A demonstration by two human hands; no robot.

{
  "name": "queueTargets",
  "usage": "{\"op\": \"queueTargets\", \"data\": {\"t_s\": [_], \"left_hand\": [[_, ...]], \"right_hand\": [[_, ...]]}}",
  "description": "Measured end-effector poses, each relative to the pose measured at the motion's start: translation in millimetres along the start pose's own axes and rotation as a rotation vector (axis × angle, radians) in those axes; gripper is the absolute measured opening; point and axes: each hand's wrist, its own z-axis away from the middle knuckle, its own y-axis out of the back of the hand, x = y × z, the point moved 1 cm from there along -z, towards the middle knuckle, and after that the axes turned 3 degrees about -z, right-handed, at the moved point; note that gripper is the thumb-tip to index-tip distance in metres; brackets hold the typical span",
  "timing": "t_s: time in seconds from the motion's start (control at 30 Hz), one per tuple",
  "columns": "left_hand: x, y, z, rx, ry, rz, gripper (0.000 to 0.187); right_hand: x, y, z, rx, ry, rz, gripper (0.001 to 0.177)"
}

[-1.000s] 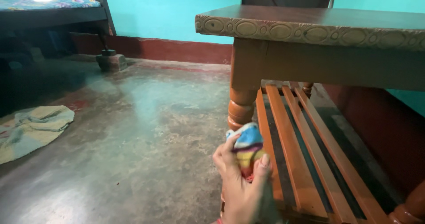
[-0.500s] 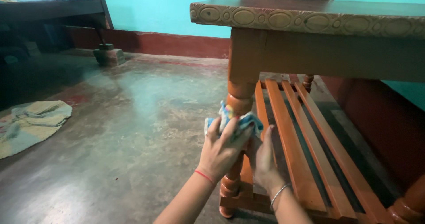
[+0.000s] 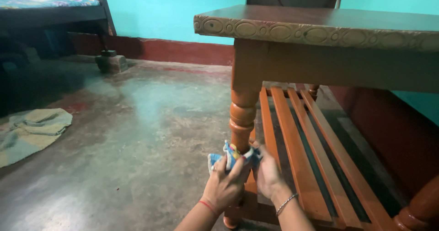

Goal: The person sprays a wooden table with a cleaning solution and wipes the tabletop, legs, and lower shelf with a cloth. The person then places the spray bottle on a wall shelf and continues wiping the table surface.

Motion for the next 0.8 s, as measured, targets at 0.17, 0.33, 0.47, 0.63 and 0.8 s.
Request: {"op": "queueTargets", "data": {"t_s": [0.17,0.33,0.47,0.63,0.8], "left_hand": [[-2,7,14,-0.128,-0.183,-0.118,0.044],[-23,23,-14,-0.169,-0.278,-0.115,0.037],[-44,36,-72,-0.070,-0.167,-0.254,0.054],[-25,43,-95,-0.277,-0.237,-0.317,0.048],[-8,25,-79,-0.293,-0.224,-0.290,0.041]], "right_hand": [[21,5,17,0.062,0.102,0.166,0.042],[12,6,30,0.085,0.006,-0.028,0.070],[39,27,7,0.096,-0.020,-0.126,0.091],[81,55,-6,0.028,-0.080,-0.027,0.111],[79,46,8,0.020,-0.082,-0.153,0.102]]}}
